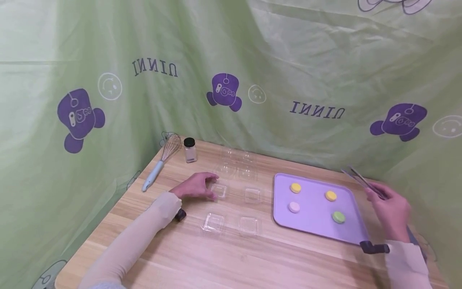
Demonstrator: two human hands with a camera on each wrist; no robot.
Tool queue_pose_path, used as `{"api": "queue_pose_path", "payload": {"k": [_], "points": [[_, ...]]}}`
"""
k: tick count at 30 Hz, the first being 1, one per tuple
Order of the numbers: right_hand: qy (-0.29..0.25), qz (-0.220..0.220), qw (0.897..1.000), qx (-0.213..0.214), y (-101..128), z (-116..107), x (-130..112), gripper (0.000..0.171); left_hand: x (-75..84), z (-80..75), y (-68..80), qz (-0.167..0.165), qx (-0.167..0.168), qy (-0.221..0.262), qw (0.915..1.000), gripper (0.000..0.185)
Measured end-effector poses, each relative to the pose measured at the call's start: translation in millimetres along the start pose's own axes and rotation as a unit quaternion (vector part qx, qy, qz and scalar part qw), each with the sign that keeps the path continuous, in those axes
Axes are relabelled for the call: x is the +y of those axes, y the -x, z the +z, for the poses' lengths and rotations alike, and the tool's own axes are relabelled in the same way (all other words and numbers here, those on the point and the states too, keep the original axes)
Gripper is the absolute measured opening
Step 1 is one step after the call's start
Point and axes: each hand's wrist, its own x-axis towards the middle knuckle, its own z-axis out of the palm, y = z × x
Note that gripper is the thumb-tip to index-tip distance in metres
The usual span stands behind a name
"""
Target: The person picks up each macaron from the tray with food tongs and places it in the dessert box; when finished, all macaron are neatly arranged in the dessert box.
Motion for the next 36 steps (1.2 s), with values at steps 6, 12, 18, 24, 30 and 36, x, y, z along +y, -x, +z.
{"api": "queue_pose_path", "payload": {"k": [6,12,18,24,30,36], "points": [[0.074,-0.078,0.993,-0.054,2.3,17.7,-11.6,0.047,1.1,-0.3,-0.5,-0.002,0.004,0.005,1.0000,0.085],[0.137,-0.115,0.974,-0.140,3.6,39.0,-16.0,0.047,1.3,0.8,-0.5,-0.005,0.003,0.011,0.9999,0.085],[0.161,-0.132,0.960,-0.185,-0.3,58.9,-13.3,0.040,0.0,3.3,-0.7,-0.006,-0.001,0.012,0.9999,0.086],[0.173,-0.145,0.951,-0.212,-5.0,75.6,-10.1,0.033,1.0,3.4,-1.4,-0.008,0.003,0.009,0.9999,0.085],[0.191,-0.176,0.944,-0.201,-6.2,84.3,-8.5,0.030,3.2,2.1,-1.2,-0.014,-0.002,0.010,0.9999,0.086],[0.212,-0.200,0.938,-0.186,-9.2,91.4,-5.6,0.026,4.3,0.4,-0.5,-0.015,-0.002,0.009,0.9999,0.086]]}}
